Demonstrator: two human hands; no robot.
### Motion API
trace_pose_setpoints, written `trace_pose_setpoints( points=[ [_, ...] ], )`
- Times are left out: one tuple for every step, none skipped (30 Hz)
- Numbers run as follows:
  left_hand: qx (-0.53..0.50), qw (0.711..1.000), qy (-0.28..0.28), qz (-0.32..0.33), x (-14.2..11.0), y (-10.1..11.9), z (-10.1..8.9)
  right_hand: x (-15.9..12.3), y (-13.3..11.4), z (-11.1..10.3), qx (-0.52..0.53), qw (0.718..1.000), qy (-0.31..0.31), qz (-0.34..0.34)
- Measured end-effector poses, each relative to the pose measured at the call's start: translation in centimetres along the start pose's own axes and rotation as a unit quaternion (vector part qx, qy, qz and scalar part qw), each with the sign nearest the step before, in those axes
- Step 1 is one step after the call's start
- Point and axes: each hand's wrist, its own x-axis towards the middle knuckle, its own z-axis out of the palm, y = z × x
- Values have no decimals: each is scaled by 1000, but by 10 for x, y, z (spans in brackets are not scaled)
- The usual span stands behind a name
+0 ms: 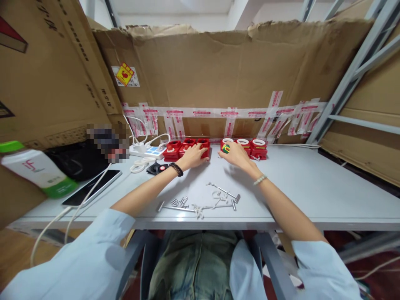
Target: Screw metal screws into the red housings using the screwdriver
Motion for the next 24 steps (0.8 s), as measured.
trace_pose_setpoints(
  points=[
    [1,1000,-1,2,-1,1,0,0,2,0,4,1000,1,-2],
    [3,1000,-1,5,-3,1,-1,-1,4,0,9,1000,1,-3],
    [5,1000,-3,11,-6,1,-3,-1,5,0,13,1000,2,-4],
    [7,1000,-6,21,-10,1,-6,-2,7,-1,18,1000,3,-5],
    [6,999,-9,35,-14,0,-10,-2,8,-1,23,1000,5,-5],
    [0,998,-13,55,-20,-1,-14,-3,9,-1,29,1000,7,-7],
    [-14,997,-14,76,-27,-2,-19,-3,9,-1,34,999,7,-9],
    [-35,995,-12,97,-34,-3,-24,-4,9,-1,39,999,7,-11],
    [-59,992,-8,114,-42,-4,-28,-5,8,-2,45,999,5,-12],
    [-85,988,-3,125,-50,-5,-32,-6,7,-2,52,999,-1,-13],
    [-109,986,-1,130,-58,-6,-35,-7,5,-2,61,998,-9,-14],
    [-128,984,1,126,-65,-7,-38,-8,3,-3,73,997,-17,-16],
    [-144,982,1,123,-72,-8,-40,-10,0,-3,87,996,-24,-18],
    [-154,981,1,119,-78,-9,-40,-11,-2,-3,100,994,-31,-20],
    [-158,981,4,114,-83,-9,-41,-12,-5,-3,112,993,-36,-24],
    [-160,981,9,108,-86,-10,-40,-13,-7,-3,122,991,-39,-29],
    [-161,982,16,99,-89,-10,-39,-13,-9,-3,130,990,-42,-37],
    [-164,982,20,88,-90,-11,-38,-14,-11,-3,136,989,-45,-45],
    [-170,982,17,76,-90,-11,-37,-14,-13,-3,140,987,-49,-52],
    [-177,982,6,62,-89,-11,-36,-14,-15,-3,143,987,-51,-58],
    [-184,982,-12,48,-88,-11,-35,-15,-17,-3,145,986,-55,-61],
    [-189,981,-32,37,-87,-11,-35,-15,-18,-4,146,986,-59,-61],
    [-195,979,-48,30,-86,-12,-35,-16,-19,-6,149,985,-65,-58],
    [-203,977,-57,29,-85,-13,-36,-16,-20,-8,156,984,-74,-54]
  ],
)
